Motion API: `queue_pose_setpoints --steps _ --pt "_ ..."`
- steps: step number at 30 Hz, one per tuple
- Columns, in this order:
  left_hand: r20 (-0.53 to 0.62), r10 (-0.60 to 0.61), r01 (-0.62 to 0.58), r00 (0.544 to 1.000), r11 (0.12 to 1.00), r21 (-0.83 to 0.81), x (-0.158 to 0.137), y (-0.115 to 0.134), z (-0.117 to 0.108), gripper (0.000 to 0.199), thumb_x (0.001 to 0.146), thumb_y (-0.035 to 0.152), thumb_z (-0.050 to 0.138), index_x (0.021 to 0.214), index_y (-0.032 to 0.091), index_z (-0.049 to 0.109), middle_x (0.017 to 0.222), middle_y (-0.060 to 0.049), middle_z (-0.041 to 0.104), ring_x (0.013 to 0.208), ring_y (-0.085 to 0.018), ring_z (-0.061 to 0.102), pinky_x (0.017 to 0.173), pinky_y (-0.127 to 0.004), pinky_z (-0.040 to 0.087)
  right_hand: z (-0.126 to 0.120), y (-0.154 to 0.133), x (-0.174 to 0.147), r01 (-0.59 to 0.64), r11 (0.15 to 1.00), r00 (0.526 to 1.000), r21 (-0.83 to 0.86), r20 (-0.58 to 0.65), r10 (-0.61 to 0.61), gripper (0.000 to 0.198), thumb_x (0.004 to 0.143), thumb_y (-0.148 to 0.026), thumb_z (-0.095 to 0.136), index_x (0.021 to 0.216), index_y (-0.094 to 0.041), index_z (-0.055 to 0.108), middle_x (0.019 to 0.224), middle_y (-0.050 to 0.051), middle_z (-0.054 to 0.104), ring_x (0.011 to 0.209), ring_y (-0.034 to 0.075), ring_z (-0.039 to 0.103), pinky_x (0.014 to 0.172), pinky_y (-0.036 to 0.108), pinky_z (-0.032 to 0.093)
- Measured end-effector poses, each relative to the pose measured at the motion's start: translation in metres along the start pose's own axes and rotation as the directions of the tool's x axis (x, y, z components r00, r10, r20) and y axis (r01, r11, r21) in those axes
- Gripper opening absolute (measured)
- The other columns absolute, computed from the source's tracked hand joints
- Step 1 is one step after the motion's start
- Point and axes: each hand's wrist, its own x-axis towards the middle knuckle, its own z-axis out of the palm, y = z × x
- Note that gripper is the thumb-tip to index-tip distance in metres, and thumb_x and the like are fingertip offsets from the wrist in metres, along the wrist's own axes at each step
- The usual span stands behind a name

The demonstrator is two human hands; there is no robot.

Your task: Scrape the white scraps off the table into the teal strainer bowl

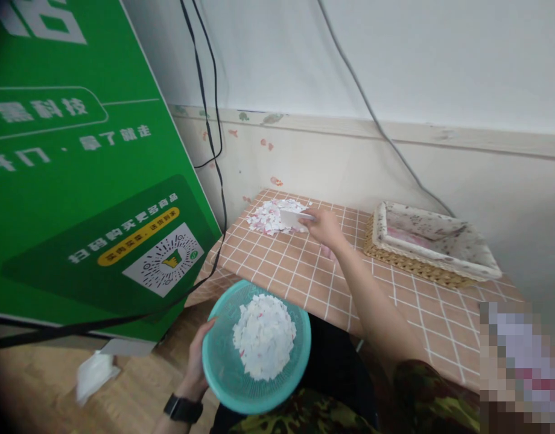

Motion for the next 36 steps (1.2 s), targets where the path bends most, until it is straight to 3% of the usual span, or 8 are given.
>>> queue_pose_setpoints --steps 3,8,14,18,22,25,30,36 --pt "-0.040 -0.059 0.060 0.997 0.997 0.039 0.002 -0.007 -0.001 0.019 0.067 0.028 0.068 0.077 0.012 0.072 0.072 -0.008 0.074 0.068 -0.025 0.068 0.068 -0.036 0.053 -0.003 -0.003 0.017 0.043 0.998 0.998 -0.052 0.053 -0.040 0.025 0.080 -0.027 0.057 0.100 -0.020 0.070 0.091 0.008 0.072 0.083 0.023 0.065 0.071 0.030 0.045" --pt "-0.156 0.070 -0.058 0.985 0.995 0.081 0.012 -0.011 -0.013 0.021 0.058 0.027 0.073 0.074 0.013 0.073 0.072 -0.006 0.074 0.067 -0.025 0.067 0.068 -0.035 0.052 -0.008 -0.004 0.034 0.069 0.992 0.986 -0.103 0.158 -0.052 0.025 0.079 -0.026 0.057 0.099 -0.019 0.070 0.087 0.008 0.072 0.078 0.021 0.064 0.067 0.029 0.043" --pt "-0.193 0.047 -0.013 0.980 0.984 0.176 0.027 -0.023 -0.029 0.020 0.058 0.029 0.073 0.070 0.013 0.073 0.069 -0.007 0.073 0.067 -0.026 0.067 0.072 -0.038 0.051 -0.016 0.002 0.040 0.061 0.995 0.987 -0.083 0.154 -0.048 0.023 0.078 -0.026 0.055 0.093 -0.017 0.071 0.079 0.007 0.070 0.072 0.019 0.061 0.064 0.029 0.040" --pt "-0.204 0.012 0.021 0.979 0.988 0.156 0.031 -0.026 -0.035 0.023 0.060 0.032 0.072 0.073 0.014 0.073 0.070 -0.007 0.073 0.069 -0.026 0.067 0.071 -0.040 0.052 -0.016 0.008 0.041 0.082 0.996 0.970 0.023 0.227 -0.085 0.021 0.074 -0.026 0.058 0.088 -0.016 0.071 0.075 0.006 0.068 0.066 0.017 0.058 0.061 0.029 0.039" --pt "-0.234 0.028 -0.006 0.972 0.996 0.094 0.030 -0.025 -0.042 0.020 0.062 0.032 0.071 0.073 0.015 0.072 0.066 -0.006 0.073 0.060 -0.022 0.065 0.064 -0.036 0.052 -0.015 0.016 0.042 0.064 0.995 0.974 0.071 0.211 -0.078 0.023 0.074 -0.027 0.059 0.089 -0.014 0.071 0.072 0.005 0.066 0.062 0.015 0.055 0.059 0.028 0.038" --pt "-0.240 0.030 -0.011 0.970 0.997 0.081 0.034 -0.027 -0.046 0.019 0.062 0.030 0.071 0.072 0.014 0.072 0.065 -0.006 0.072 0.059 -0.021 0.065 0.062 -0.033 0.052 -0.016 0.019 0.043 0.034 0.991 0.951 0.126 0.301 -0.071 0.024 0.071 -0.028 0.062 0.088 -0.013 0.071 0.071 0.004 0.066 0.061 0.014 0.054 0.057 0.027 0.038" --pt "-0.190 -0.010 0.029 0.982 0.995 0.096 0.042 -0.033 -0.042 0.019 0.062 0.030 0.071 0.070 0.013 0.072 0.062 -0.006 0.071 0.054 -0.020 0.063 0.061 -0.034 0.052 -0.017 0.014 0.041 0.013 0.977 0.939 0.212 0.334 -0.085 0.026 0.071 -0.030 0.062 0.089 -0.013 0.071 0.071 0.003 0.065 0.062 0.014 0.054 0.057 0.026 0.039" --pt "-0.206 0.060 -0.031 0.977 0.990 0.138 0.044 -0.034 -0.039 0.019 0.058 0.030 0.073 0.067 0.013 0.072 0.060 -0.005 0.071 0.053 -0.020 0.063 0.059 -0.032 0.051 -0.017 0.009 0.039 0.002 0.966 0.906 0.260 0.408 -0.112 0.025 0.070 -0.030 0.063 0.086 -0.013 0.070 0.074 0.004 0.065 0.065 0.015 0.055 0.058 0.026 0.040"
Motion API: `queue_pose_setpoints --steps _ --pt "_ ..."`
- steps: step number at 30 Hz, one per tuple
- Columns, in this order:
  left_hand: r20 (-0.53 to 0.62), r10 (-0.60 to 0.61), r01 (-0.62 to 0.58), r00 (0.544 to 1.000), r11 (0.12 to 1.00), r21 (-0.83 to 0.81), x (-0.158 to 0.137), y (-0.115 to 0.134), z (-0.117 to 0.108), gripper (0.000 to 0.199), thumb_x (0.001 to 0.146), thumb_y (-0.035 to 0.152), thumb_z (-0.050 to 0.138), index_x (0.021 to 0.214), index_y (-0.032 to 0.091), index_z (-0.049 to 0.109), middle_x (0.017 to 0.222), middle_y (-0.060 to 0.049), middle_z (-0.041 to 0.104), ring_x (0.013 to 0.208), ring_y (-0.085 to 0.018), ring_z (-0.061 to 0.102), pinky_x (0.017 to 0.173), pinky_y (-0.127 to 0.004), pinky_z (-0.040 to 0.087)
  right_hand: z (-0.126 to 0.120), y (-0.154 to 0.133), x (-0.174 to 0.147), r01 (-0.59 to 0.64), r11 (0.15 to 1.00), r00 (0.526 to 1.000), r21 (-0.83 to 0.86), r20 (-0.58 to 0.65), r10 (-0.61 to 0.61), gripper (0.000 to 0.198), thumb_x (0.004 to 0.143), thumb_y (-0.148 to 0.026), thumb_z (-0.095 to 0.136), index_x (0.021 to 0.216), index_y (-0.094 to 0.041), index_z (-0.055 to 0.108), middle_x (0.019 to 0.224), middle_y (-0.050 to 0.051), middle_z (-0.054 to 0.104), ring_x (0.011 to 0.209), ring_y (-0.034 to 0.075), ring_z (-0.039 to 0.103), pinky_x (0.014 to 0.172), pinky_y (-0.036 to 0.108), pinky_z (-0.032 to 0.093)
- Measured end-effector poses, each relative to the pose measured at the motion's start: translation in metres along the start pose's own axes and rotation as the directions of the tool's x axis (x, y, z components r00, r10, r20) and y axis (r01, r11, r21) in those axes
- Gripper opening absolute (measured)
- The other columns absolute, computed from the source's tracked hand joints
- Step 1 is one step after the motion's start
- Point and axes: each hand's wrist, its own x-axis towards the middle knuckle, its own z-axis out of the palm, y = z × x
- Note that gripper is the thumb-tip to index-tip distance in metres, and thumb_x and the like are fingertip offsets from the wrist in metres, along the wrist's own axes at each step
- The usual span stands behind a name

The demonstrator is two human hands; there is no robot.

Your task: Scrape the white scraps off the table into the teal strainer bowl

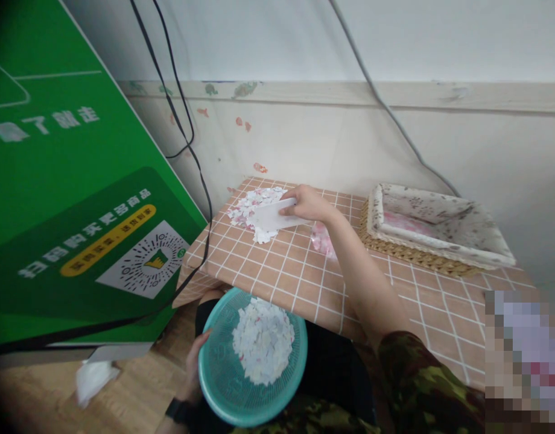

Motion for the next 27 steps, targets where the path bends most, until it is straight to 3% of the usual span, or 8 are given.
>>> queue_pose_setpoints --steps 3,8,13,21,27 --pt "0.032 -0.016 0.017 0.999 1.000 -0.010 0.001 0.000 -0.002 0.021 0.057 0.031 0.073 0.067 0.013 0.072 0.059 -0.006 0.070 0.051 -0.020 0.062 0.057 -0.033 0.051 -0.004 0.000 -0.002 -0.015 1.000 1.000 0.001 -0.018 0.015 0.026 0.070 -0.030 0.062 0.087 -0.013 0.070 0.074 0.003 0.065 0.067 0.015 0.055 0.060 0.026 0.040" --pt "0.033 -0.013 0.014 0.999 0.999 -0.045 -0.001 0.002 -0.003 0.019 0.057 0.031 0.073 0.066 0.015 0.072 0.059 -0.004 0.070 0.050 -0.019 0.061 0.056 -0.032 0.051 -0.012 0.001 -0.005 -0.027 0.994 0.997 -0.105 0.064 0.033 0.022 0.067 -0.030 0.064 0.079 -0.013 0.070 0.068 0.002 0.062 0.063 0.014 0.053 0.057 0.026 0.039" --pt "0.025 -0.051 0.052 0.998 0.998 -0.041 -0.004 0.004 -0.003 0.018 0.059 0.031 0.072 0.067 0.014 0.072 0.059 -0.004 0.071 0.051 -0.019 0.062 0.056 -0.031 0.051 -0.017 0.000 -0.007 -0.031 0.993 0.999 -0.113 0.003 0.032 0.025 0.067 -0.030 0.064 0.084 -0.013 0.070 0.073 0.003 0.065 0.066 0.015 0.055 0.059 0.026 0.040" --pt "-0.034 0.038 -0.039 0.999 0.999 -0.032 -0.007 0.007 0.002 0.014 0.055 0.025 0.073 0.066 0.016 0.072 0.061 -0.003 0.071 0.054 -0.019 0.063 0.057 -0.030 0.051 -0.007 0.002 -0.003 -0.012 0.998 0.999 -0.063 0.045 0.014 0.024 0.068 -0.030 0.064 0.084 -0.014 0.070 0.072 0.002 0.066 0.064 0.015 0.055 0.058 0.026 0.040" --pt "0.005 0.008 -0.007 1.000 1.000 -0.017 -0.008 0.007 0.002 0.018 0.057 0.029 0.073 0.066 0.014 0.072 0.060 -0.005 0.071 0.054 -0.019 0.063 0.057 -0.030 0.051 0.007 -0.010 0.001 0.067 0.998 0.994 -0.015 0.091 -0.066 0.022 0.070 -0.029 0.064 0.085 -0.014 0.071 0.075 0.003 0.067 0.068 0.015 0.057 0.062 0.025 0.041"
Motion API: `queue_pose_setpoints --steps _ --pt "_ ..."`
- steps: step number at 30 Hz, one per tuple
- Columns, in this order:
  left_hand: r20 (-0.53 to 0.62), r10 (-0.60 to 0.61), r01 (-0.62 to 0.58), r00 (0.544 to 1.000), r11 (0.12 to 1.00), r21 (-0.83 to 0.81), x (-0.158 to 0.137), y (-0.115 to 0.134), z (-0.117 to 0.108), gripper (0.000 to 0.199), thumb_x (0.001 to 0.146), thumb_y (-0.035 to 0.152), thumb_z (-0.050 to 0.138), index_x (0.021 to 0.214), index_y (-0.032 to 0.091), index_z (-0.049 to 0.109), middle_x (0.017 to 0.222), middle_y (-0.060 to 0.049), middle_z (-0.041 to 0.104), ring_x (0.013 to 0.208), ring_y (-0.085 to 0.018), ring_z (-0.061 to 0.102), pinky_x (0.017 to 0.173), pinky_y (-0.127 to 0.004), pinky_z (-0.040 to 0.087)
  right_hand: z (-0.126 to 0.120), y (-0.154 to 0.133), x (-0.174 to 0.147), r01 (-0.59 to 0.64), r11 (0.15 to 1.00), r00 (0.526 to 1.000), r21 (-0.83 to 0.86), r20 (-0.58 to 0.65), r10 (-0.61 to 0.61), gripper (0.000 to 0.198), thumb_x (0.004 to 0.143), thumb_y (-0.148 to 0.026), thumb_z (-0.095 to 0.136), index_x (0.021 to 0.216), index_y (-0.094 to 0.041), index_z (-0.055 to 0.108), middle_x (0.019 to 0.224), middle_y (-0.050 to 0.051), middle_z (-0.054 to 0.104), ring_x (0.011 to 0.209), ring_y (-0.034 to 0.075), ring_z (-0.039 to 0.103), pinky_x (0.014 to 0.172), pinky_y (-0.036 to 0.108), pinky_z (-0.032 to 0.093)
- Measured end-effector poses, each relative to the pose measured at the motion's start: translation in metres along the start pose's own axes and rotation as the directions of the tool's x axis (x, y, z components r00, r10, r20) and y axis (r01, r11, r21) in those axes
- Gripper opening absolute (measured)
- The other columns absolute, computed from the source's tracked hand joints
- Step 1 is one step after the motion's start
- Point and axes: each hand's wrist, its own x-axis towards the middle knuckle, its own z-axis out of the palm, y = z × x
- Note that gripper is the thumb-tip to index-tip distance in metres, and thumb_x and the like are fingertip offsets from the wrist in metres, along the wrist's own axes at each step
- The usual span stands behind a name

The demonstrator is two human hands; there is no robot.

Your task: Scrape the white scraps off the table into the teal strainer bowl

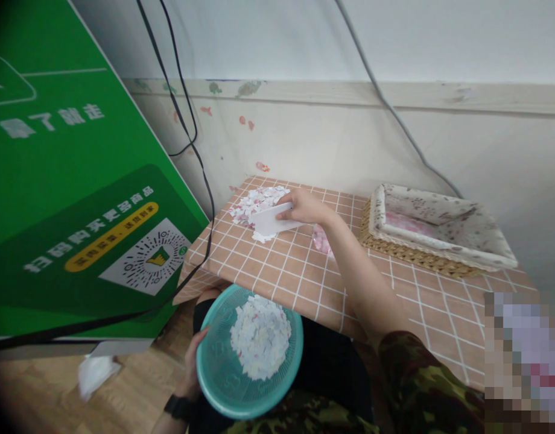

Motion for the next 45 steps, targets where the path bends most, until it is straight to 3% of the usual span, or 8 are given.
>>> queue_pose_setpoints --steps 4,8,16,23,28,33,39,45 --pt "-0.032 0.038 -0.038 0.999 0.999 0.016 0.001 0.000 -0.001 0.016 0.056 0.029 0.074 0.063 0.015 0.071 0.059 -0.004 0.071 0.054 -0.020 0.062 0.057 -0.032 0.051 0.010 -0.004 0.006 0.036 0.998 0.999 0.049 0.019 -0.037 0.024 0.072 -0.029 0.064 0.090 -0.015 0.071 0.078 0.003 0.067 0.072 0.015 0.057 0.065 0.026 0.042" --pt "-0.019 0.045 -0.045 0.999 0.999 0.008 0.003 -0.001 -0.002 0.018 0.055 0.029 0.074 0.064 0.014 0.071 0.059 -0.004 0.071 0.053 -0.020 0.062 0.058 -0.032 0.051 0.012 -0.002 0.006 -0.010 0.999 0.998 0.041 -0.057 0.012 0.022 0.072 -0.029 0.064 0.086 -0.013 0.071 0.072 0.003 0.065 0.065 0.014 0.055 0.058 0.025 0.040" --pt "0.036 -0.028 0.030 0.999 0.999 -0.045 0.003 -0.002 -0.002 0.016 0.058 0.027 0.073 0.066 0.013 0.072 0.058 -0.005 0.070 0.052 -0.020 0.062 0.056 -0.032 0.051 0.018 -0.003 0.007 0.004 0.996 1.000 0.090 -0.006 -0.003 0.023 0.071 -0.029 0.065 0.089 -0.016 0.071 0.076 0.002 0.067 0.070 0.015 0.058 0.063 0.026 0.043" --pt "0.059 -0.097 0.100 0.994 0.994 -0.051 0.001 -0.003 -0.002 0.021 0.062 0.031 0.071 0.071 0.012 0.072 0.064 -0.008 0.071 0.057 -0.023 0.064 0.062 -0.037 0.052 0.027 -0.009 0.010 0.021 0.991 0.996 0.131 -0.093 -0.009 0.024 0.075 -0.030 0.062 0.090 -0.014 0.071 0.077 0.003 0.068 0.070 0.014 0.058 0.063 0.026 0.043" --pt "0.059 -0.105 0.108 0.993 0.992 -0.064 -0.003 0.001 -0.003 0.018 0.063 0.029 0.071 0.069 0.012 0.071 0.062 -0.007 0.071 0.054 -0.021 0.063 0.060 -0.035 0.052 0.035 -0.014 0.010 0.038 0.985 0.999 0.168 0.032 -0.044 0.024 0.073 -0.030 0.064 0.090 -0.016 0.072 0.078 0.003 0.069 0.071 0.015 0.059 0.063 0.025 0.044" --pt "0.002 -0.039 0.039 0.999 0.997 -0.065 -0.012 0.009 -0.008 0.014 0.063 0.025 0.070 0.070 0.013 0.071 0.062 -0.005 0.071 0.054 -0.019 0.063 0.059 -0.032 0.052 0.030 -0.016 0.007 0.021 0.981 0.999 0.191 0.040 -0.029 0.024 0.071 -0.033 0.065 0.087 -0.016 0.072 0.076 0.003 0.069 0.070 0.015 0.059 0.063 0.026 0.045" --pt "-0.047 -0.013 0.009 0.999 0.996 -0.084 -0.023 0.017 -0.007 0.014 0.061 0.025 0.070 0.070 0.015 0.071 0.061 -0.004 0.071 0.053 -0.020 0.063 0.056 -0.032 0.052 0.018 -0.013 0.003 -0.004 0.985 0.986 0.173 0.163 -0.024 0.021 0.068 -0.030 0.067 0.084 -0.018 0.073 0.070 -0.001 0.068 0.065 0.013 0.058 0.060 0.025 0.043" --pt "-0.032 -0.015 0.013 0.999 0.996 -0.088 -0.029 0.024 -0.003 0.014 0.062 0.025 0.070 0.071 0.015 0.071 0.063 -0.004 0.071 0.054 -0.019 0.064 0.057 -0.031 0.052 0.023 -0.014 -0.015 -0.016 0.981 0.998 0.193 0.055 0.005 0.024 0.072 -0.033 0.066 0.089 -0.018 0.073 0.080 0.002 0.071 0.073 0.016 0.061 0.066 0.027 0.047"
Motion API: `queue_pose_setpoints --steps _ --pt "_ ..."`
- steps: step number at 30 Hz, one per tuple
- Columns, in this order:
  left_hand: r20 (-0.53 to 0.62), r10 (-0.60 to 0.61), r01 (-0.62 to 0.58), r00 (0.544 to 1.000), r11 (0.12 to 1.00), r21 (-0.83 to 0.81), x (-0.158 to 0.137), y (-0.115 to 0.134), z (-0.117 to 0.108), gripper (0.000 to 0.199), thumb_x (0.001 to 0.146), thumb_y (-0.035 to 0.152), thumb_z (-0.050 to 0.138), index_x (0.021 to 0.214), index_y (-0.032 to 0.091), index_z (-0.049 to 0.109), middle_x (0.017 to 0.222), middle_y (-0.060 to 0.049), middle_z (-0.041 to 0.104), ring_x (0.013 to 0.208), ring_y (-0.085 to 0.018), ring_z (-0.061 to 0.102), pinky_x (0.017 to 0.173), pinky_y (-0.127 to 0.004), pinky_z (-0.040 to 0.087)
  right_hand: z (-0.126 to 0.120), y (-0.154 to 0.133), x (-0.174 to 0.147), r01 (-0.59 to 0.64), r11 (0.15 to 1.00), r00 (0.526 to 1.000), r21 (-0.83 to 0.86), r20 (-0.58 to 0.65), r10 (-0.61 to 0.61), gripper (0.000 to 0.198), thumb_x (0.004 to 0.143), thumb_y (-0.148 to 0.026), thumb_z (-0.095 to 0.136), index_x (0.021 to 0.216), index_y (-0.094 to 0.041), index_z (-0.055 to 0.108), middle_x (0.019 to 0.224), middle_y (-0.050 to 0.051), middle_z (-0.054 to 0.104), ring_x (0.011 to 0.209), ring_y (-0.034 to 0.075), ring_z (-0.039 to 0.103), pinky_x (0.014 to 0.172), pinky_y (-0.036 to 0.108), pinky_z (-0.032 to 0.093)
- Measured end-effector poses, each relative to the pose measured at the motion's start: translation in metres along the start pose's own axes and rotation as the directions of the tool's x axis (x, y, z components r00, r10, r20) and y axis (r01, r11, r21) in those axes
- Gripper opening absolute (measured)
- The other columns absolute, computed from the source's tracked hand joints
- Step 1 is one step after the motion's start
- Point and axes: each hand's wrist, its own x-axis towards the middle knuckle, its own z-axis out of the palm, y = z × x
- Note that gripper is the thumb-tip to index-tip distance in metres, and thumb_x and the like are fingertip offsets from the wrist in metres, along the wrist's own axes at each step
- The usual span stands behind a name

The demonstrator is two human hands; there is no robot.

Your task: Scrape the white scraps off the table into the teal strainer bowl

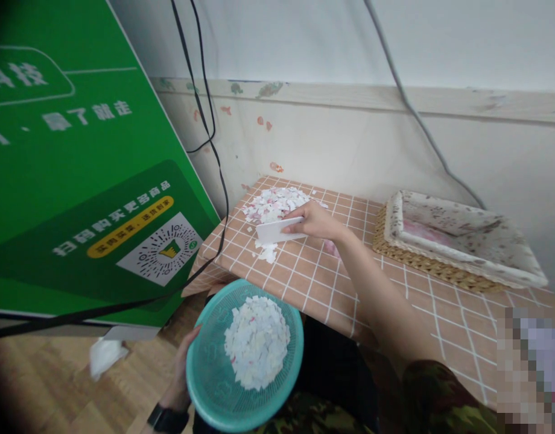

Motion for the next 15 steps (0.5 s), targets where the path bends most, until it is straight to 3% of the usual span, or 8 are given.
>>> queue_pose_setpoints --steps 5,10,15 --pt "0.006 0.016 -0.016 1.000 1.000 -0.015 -0.004 0.008 0.006 0.013 0.062 0.025 0.070 0.071 0.015 0.070 0.061 -0.004 0.071 0.052 -0.019 0.063 0.058 -0.033 0.053 0.027 0.002 -0.033 -0.030 0.999 0.992 0.012 -0.124 0.031 0.023 0.078 -0.036 0.061 0.094 -0.023 0.072 0.093 0.003 0.072 0.080 0.018 0.064 0.068 0.030 0.049" --pt "0.066 -0.004 0.005 0.998 1.000 -0.015 -0.010 0.012 0.016 0.015 0.066 0.024 0.067 0.078 0.014 0.071 0.071 -0.007 0.073 0.062 -0.022 0.067 0.063 -0.034 0.054 0.040 -0.005 -0.065 -0.138 0.989 0.936 -0.056 -0.334 0.112 0.024 0.078 -0.038 0.062 0.094 -0.024 0.073 0.083 0.003 0.073 0.067 0.018 0.064 0.058 0.030 0.048" --pt "0.092 -0.043 0.046 0.995 0.999 -0.025 -0.013 0.013 0.020 0.015 0.069 0.024 0.065 0.077 0.012 0.071 0.070 -0.008 0.073 0.060 -0.022 0.067 0.062 -0.035 0.054 0.060 -0.008 -0.068 -0.049 0.999 0.962 0.015 -0.267 0.051 0.023 0.080 -0.034 0.060 0.097 -0.025 0.072 0.090 0.002 0.073 0.071 0.018 0.066 0.062 0.030 0.050"
